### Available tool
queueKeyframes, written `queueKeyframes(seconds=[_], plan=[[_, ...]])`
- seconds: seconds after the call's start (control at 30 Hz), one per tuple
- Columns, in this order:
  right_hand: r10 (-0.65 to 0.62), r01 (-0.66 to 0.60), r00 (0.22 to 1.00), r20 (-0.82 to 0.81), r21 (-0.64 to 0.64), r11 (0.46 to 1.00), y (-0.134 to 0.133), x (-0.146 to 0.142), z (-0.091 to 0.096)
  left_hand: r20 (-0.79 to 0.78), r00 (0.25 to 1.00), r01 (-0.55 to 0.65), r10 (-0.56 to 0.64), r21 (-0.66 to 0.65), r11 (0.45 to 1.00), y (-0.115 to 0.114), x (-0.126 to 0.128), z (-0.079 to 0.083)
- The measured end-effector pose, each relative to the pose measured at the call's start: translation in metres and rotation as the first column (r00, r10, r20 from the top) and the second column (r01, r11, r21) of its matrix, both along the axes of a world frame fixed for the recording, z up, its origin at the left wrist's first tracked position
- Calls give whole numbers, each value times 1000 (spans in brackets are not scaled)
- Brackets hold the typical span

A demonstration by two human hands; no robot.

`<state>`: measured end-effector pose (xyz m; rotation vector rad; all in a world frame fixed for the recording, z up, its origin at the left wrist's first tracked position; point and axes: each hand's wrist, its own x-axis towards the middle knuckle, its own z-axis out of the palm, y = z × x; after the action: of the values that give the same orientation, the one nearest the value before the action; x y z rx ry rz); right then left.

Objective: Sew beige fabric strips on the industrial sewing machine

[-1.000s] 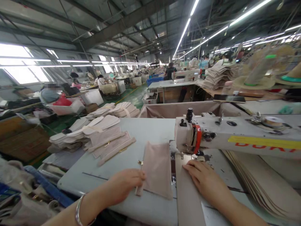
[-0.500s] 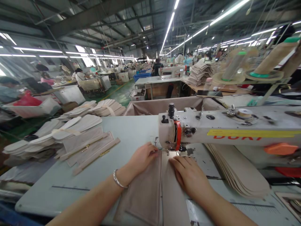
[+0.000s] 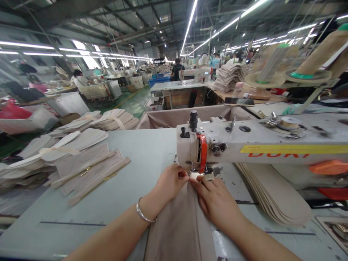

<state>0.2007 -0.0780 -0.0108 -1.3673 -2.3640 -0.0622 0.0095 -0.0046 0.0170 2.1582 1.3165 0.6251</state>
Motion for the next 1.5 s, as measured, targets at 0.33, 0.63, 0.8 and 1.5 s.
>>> queueKeyframes(seconds=[0.33, 0.63, 0.8, 1.5], plan=[[-2, 2, 1000, -12, -3, 1000, 0, 0, 0, -23, 999, 28, -29, -64, 998, -1, 6, 9], [0, -1, 999, -44, -23, 1000, 1, 0, 3, -50, 997, -59, 59, -3, 998, -1, 11, 11], [2, -3, 999, -37, -17, 1000, 1, 0, 4, -60, 995, -75, 76, 13, 997, 1, 12, 10], [10, -13, 998, -60, -45, 999, -1, 0, 6, -87, 996, 2, 2, 51, 999, 0, 5, 9]])
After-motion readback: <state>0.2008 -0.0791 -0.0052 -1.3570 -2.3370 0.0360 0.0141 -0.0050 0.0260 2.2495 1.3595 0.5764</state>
